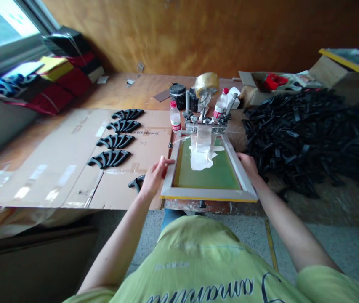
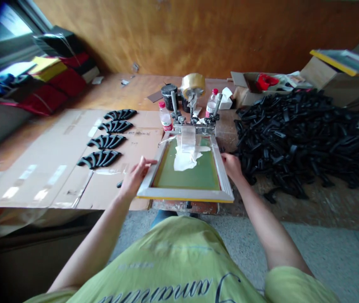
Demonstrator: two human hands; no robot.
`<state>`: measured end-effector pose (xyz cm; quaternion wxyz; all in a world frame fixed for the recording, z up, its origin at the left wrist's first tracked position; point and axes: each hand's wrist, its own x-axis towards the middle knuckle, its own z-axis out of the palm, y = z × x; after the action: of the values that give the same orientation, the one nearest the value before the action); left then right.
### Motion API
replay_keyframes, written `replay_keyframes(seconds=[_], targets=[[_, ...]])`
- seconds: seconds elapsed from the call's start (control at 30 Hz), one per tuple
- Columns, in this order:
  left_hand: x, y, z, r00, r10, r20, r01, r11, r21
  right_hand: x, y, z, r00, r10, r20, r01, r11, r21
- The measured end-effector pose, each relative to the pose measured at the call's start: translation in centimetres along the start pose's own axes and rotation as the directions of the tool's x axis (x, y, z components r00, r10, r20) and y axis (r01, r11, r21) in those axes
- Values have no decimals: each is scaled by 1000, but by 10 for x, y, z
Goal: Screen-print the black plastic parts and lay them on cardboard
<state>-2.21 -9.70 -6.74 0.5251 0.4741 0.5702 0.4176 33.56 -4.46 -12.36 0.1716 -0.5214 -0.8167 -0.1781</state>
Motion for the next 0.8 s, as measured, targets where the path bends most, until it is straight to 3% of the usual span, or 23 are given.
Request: replay_keyframes(seconds=[0.07,0.13,0.23,0.3,0.4,0.53,0.63,0.7,0.8], targets=[[-5,-39,2,997,-77,24,76,997,29,17,11,-6,991,136,-13,-134,985,104],[-2,-69,7,994,-108,20,106,991,84,42,-1,-7,979,203,16,-201,948,248],[6,-95,12,992,-124,-26,127,969,211,78,-40,-5,984,89,152,-136,933,334],[9,-100,13,992,-119,-45,127,953,274,87,-63,-4,956,6,295,-109,936,334],[10,-102,12,991,-121,-49,130,940,314,73,-82,-5,894,-62,444,-94,943,320],[9,-104,12,991,-119,-59,132,935,329,34,-80,-17,850,-252,463,68,924,377],[10,-104,13,991,-115,-60,129,935,331,28,-69,-24,800,-383,461,144,869,473],[10,-104,13,991,-116,-68,132,935,329,35,-65,-24,804,-373,462,120,864,489],[10,-103,13,991,-120,-67,135,939,315,38,-71,-16,886,-239,397,37,891,452]])
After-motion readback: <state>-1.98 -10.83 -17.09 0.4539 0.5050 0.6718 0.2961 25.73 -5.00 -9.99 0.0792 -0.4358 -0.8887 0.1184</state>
